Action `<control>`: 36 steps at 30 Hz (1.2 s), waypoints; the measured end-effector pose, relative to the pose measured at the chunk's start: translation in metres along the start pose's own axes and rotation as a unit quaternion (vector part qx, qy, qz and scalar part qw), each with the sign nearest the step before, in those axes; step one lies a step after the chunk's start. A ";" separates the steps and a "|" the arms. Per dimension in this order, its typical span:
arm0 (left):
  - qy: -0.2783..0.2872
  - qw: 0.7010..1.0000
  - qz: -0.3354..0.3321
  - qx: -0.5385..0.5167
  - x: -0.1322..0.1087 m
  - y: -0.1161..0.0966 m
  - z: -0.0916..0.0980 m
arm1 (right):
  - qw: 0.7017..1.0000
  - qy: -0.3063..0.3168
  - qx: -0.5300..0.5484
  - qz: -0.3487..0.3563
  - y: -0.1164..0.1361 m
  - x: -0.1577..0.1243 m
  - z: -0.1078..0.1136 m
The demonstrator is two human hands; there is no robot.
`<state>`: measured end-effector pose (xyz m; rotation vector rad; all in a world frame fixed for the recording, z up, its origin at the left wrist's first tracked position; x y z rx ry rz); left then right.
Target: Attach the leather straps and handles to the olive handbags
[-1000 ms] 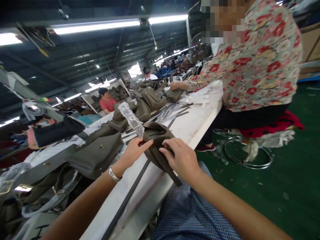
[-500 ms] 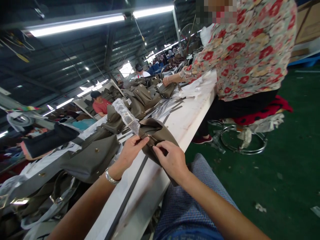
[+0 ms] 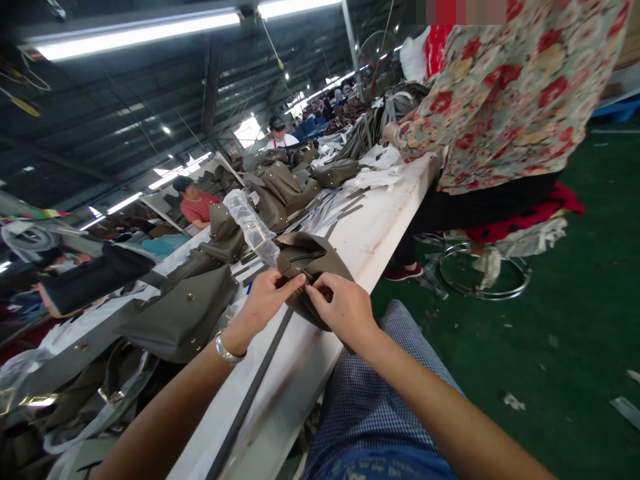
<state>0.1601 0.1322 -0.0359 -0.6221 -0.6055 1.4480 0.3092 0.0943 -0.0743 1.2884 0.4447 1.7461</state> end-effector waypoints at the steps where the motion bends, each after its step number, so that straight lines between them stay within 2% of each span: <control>1: -0.006 1.000 0.002 0.004 -0.002 0.001 0.001 | 1.000 0.014 -0.005 -0.001 -0.001 0.000 0.000; 3: -0.021 1.000 0.005 0.014 -0.008 0.003 0.006 | 0.998 0.059 0.029 0.021 0.000 0.000 -0.003; 5: -0.038 0.999 0.009 0.013 -0.016 0.008 0.018 | 0.986 0.107 0.118 0.053 0.000 0.002 -0.006; 7: -0.059 0.998 0.016 -0.007 -0.024 0.018 0.035 | 0.977 0.106 0.173 0.061 -0.012 0.009 0.001; 10: -0.101 0.993 0.041 -0.046 -0.034 0.039 0.068 | 0.995 0.063 0.060 0.051 -0.048 0.034 0.016; 11: -0.115 0.990 0.053 -0.054 -0.037 0.047 0.078 | 0.996 0.075 0.003 0.055 -0.059 0.045 0.014; 15: -0.159 0.979 0.105 -0.069 -0.051 0.074 0.114 | 0.986 0.138 -0.065 0.072 -0.090 0.086 -0.024; 19: -0.229 0.960 0.128 -0.101 -0.068 0.098 0.154 | 0.968 0.210 -0.104 0.085 -0.105 0.115 -0.079; 21: -0.253 0.950 0.135 -0.121 -0.073 0.109 0.166 | 0.958 0.246 -0.119 0.087 -0.108 0.123 -0.107; 24: -0.237 0.950 0.153 -0.132 -0.072 0.121 0.162 | 0.946 0.282 -0.138 0.078 -0.109 0.132 -0.144; 26: -0.204 0.959 0.157 -0.117 -0.066 0.120 0.144 | 0.944 0.291 -0.146 0.057 -0.111 0.138 -0.162; 29: -0.163 0.976 0.133 -0.063 -0.055 0.106 0.112 | 0.945 0.295 -0.138 0.012 -0.117 0.148 -0.179; 32: -0.151 0.983 0.103 -0.021 -0.042 0.089 0.088 | 0.955 0.280 -0.096 -0.028 -0.124 0.155 -0.177; 36: -0.130 0.987 0.076 -0.058 -0.027 0.074 0.073 | 0.972 0.225 0.008 -0.062 -0.124 0.146 -0.143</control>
Point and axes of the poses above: each hand's wrist, its own x-axis towards the middle knuckle, its own z-axis out of the back of the hand, y = z × x, the point moved 10 cm from there along x, towards the middle knuckle, and after that the axes turned 15 degrees about z, right-handed, at the moved point
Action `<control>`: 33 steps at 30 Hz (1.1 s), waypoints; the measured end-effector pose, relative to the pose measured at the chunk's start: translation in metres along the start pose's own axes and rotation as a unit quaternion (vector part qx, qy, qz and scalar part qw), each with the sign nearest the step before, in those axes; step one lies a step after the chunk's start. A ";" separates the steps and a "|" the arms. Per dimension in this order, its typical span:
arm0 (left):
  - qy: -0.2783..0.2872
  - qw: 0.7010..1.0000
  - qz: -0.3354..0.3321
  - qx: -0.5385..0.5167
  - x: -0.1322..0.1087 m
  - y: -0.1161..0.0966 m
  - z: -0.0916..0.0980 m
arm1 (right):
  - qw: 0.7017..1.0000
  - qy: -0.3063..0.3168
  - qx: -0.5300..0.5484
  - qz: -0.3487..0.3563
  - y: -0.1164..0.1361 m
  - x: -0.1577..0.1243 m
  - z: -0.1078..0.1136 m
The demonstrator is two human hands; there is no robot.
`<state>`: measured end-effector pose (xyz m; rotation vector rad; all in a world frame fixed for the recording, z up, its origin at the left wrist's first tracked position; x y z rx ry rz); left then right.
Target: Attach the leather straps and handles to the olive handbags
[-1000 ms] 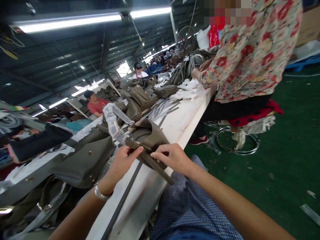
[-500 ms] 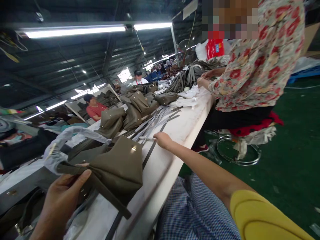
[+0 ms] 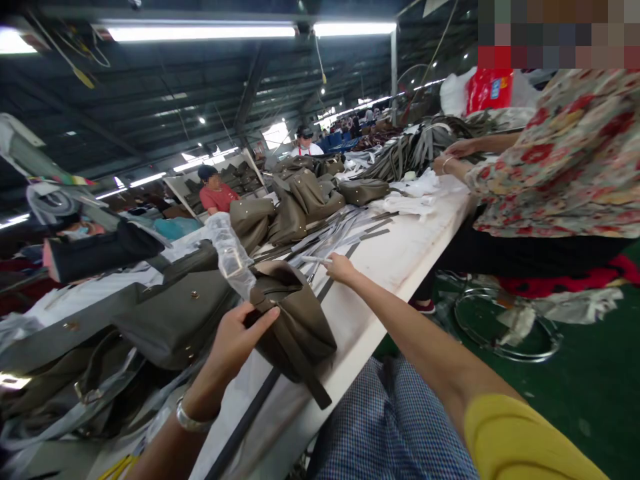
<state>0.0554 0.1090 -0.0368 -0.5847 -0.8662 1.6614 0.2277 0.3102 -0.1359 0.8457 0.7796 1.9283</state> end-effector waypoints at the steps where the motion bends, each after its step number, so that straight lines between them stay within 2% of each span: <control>1: 0.008 1.000 -0.003 -0.013 0.001 -0.003 -0.003 | 0.999 -0.016 0.033 0.007 0.002 -0.012 0.009; 5: 0.034 0.998 -0.009 -0.049 0.001 -0.013 -0.008 | 0.982 -0.077 0.164 0.054 0.019 -0.075 0.042; 6: 0.042 0.997 -0.008 -0.058 0.001 -0.014 -0.009 | 0.948 -0.088 0.300 0.060 0.024 -0.090 0.043; 7: 0.049 0.996 -0.007 -0.068 0.000 -0.015 -0.010 | 0.911 -0.069 0.404 0.046 0.028 -0.103 0.038; 9: 0.058 0.995 -0.006 -0.081 -0.001 -0.016 -0.011 | 0.832 -0.027 0.555 -0.001 0.041 -0.129 0.022; 10: 0.061 0.995 -0.004 -0.085 -0.001 -0.016 -0.011 | 0.803 -0.013 0.596 -0.026 0.049 -0.140 0.014; 13: 0.070 0.994 -0.001 -0.084 0.000 -0.016 -0.011 | 0.755 -0.047 0.652 -0.051 0.072 -0.166 0.001; 15: 0.081 0.994 -0.004 -0.078 -0.001 -0.018 -0.011 | 0.745 -0.068 0.663 -0.045 0.092 -0.180 -0.006; 18: 0.094 0.993 -0.015 -0.069 -0.002 -0.022 -0.011 | 0.731 -0.049 0.679 -0.047 0.121 -0.195 -0.021; 20: 0.094 0.993 -0.023 -0.066 -0.003 -0.025 -0.009 | 0.760 -0.061 0.646 -0.035 0.131 -0.198 -0.022; 24: 0.089 0.994 -0.038 -0.052 -0.004 -0.028 -0.008 | 0.875 -0.104 0.472 0.022 0.142 -0.191 -0.010; 26: 0.082 0.994 -0.044 -0.049 -0.004 -0.028 -0.007 | 0.916 -0.118 0.380 0.039 0.146 -0.188 -0.007; 29: 0.071 0.995 -0.048 -0.049 -0.003 -0.026 -0.007 | 0.955 -0.141 0.254 0.063 0.150 -0.185 -0.003; 33: 0.045 0.996 -0.052 -0.048 -0.004 -0.024 -0.005 | 0.975 -0.142 0.149 0.080 0.156 -0.182 -0.002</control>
Point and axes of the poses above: each hand's wrist, its own x-axis towards the middle knuckle, its own z-axis out of the back of the hand, y = z × x, the point moved 10 cm from there along x, towards the middle knuckle, and after that the axes turned 15 degrees about z, right-handed, at the moved point
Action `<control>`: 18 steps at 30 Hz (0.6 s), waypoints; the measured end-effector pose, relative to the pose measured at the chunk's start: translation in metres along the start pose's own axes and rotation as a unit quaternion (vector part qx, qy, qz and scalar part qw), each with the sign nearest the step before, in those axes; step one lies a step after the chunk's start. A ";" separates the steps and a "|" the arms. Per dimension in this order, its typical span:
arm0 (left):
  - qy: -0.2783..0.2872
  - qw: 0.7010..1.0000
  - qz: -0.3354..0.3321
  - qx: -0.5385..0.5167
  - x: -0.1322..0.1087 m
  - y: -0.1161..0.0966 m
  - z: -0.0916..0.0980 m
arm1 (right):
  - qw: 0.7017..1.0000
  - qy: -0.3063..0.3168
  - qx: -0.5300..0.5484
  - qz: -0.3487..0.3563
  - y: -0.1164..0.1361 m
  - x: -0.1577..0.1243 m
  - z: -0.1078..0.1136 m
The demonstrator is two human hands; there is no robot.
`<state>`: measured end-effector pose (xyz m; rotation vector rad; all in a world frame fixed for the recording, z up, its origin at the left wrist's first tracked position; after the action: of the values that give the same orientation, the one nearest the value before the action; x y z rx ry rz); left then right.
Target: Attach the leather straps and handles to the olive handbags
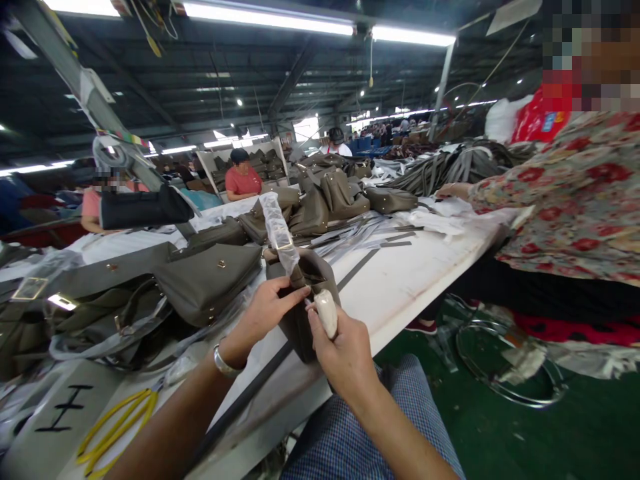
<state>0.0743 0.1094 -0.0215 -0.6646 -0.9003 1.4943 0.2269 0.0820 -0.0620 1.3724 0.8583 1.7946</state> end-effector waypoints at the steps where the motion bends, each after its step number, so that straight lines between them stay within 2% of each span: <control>1: -0.007 1.000 -0.001 -0.001 -0.001 0.000 0.000 | 1.000 0.005 -0.013 0.003 0.001 0.002 0.000; 5: -0.033 0.999 0.006 0.000 -0.006 0.000 0.001 | 0.999 0.030 -0.035 -0.002 0.007 0.008 0.000; 9: -0.082 0.996 0.002 0.028 -0.014 -0.003 0.005 | 0.998 0.044 -0.050 -0.001 0.012 0.009 -0.001; 15: -0.123 0.991 0.005 0.057 -0.024 -0.005 0.009 | 0.998 0.005 -0.050 0.034 0.016 0.002 -0.004; 18: -0.130 0.989 0.004 0.065 -0.027 -0.005 0.011 | 0.999 -0.028 0.016 -0.003 0.006 -0.002 -0.008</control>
<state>0.0712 0.0813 -0.0139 -0.3833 -0.9871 1.6571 0.2187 0.0770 -0.0600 1.4324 0.8629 1.7372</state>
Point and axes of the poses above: each hand's wrist, its own x-axis towards the middle knuckle, its own z-axis out of the back of the hand, y = z × x, the point moved 10 cm from there along x, towards the middle knuckle, and after that the axes turned 15 degrees about z, right-handed, at the moved point
